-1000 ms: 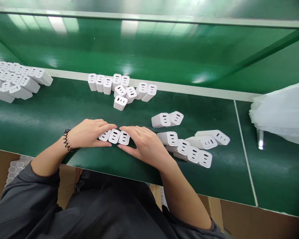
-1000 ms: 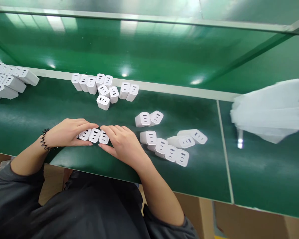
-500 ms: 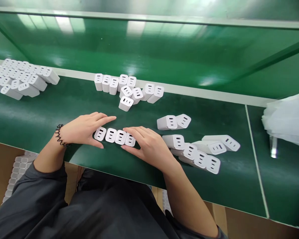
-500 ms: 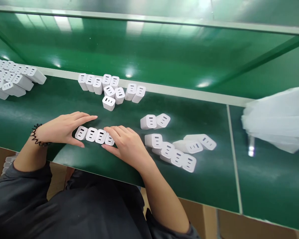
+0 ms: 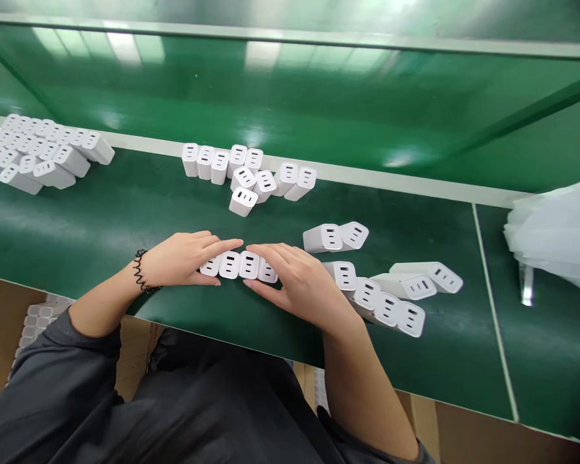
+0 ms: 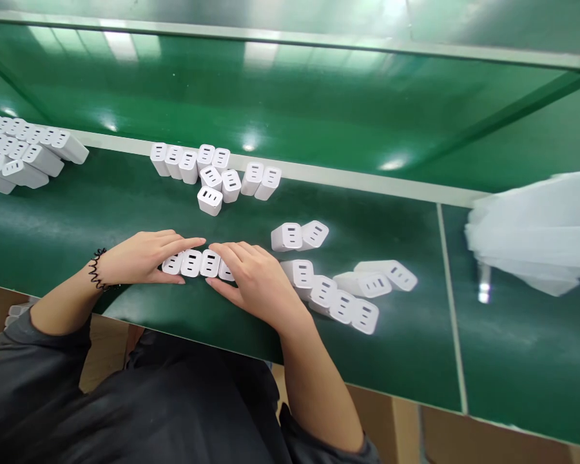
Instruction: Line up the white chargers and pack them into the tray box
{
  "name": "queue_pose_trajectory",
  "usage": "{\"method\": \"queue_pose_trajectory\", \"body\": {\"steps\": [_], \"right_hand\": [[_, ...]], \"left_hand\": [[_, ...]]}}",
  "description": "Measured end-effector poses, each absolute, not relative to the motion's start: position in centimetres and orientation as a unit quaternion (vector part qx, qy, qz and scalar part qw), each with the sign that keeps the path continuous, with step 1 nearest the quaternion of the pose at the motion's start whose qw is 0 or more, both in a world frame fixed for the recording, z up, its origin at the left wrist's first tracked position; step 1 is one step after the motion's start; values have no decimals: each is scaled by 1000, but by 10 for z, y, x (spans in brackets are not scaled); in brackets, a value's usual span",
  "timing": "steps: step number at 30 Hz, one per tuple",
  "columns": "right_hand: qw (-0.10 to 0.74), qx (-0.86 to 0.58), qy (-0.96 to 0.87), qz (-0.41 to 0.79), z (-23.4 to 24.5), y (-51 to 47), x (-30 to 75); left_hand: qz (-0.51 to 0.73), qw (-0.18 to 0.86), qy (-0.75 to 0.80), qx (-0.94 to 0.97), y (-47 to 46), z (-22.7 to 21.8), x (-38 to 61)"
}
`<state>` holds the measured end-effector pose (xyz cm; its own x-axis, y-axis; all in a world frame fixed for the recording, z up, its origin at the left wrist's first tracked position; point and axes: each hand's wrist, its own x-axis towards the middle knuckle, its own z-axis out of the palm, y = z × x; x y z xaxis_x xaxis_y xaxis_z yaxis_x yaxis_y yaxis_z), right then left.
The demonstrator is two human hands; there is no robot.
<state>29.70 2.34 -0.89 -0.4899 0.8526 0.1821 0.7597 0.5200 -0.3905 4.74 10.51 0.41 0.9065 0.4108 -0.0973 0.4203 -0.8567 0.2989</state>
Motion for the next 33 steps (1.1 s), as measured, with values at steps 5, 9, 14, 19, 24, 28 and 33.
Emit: {"method": "queue_pose_trajectory", "body": {"steps": [5, 9, 14, 19, 24, 28, 33], "right_hand": [[173, -468, -858, 123, -10, 23, 296], [175, -468, -858, 120, -9, 23, 296], [175, -468, -858, 121, -10, 23, 296], [173, -468, -857, 127, -10, 23, 296], [176, -465, -858, 127, -10, 23, 296], [179, -461, -861, 120, -10, 23, 297], [178, -465, -859, 123, -9, 22, 296]], "left_hand": [[27, 164, 196, 966, 104, -2, 51], [47, 145, 183, 971, 104, -5, 51], [58, 132, 170, 975, 105, -6, 51], [54, 120, 168, 977, 105, -6, 51], [54, 112, 167, 978, 105, -7, 51], [53, 112, 167, 978, 105, -6, 51], [51, 111, 172, 978, 105, -6, 51]]}}
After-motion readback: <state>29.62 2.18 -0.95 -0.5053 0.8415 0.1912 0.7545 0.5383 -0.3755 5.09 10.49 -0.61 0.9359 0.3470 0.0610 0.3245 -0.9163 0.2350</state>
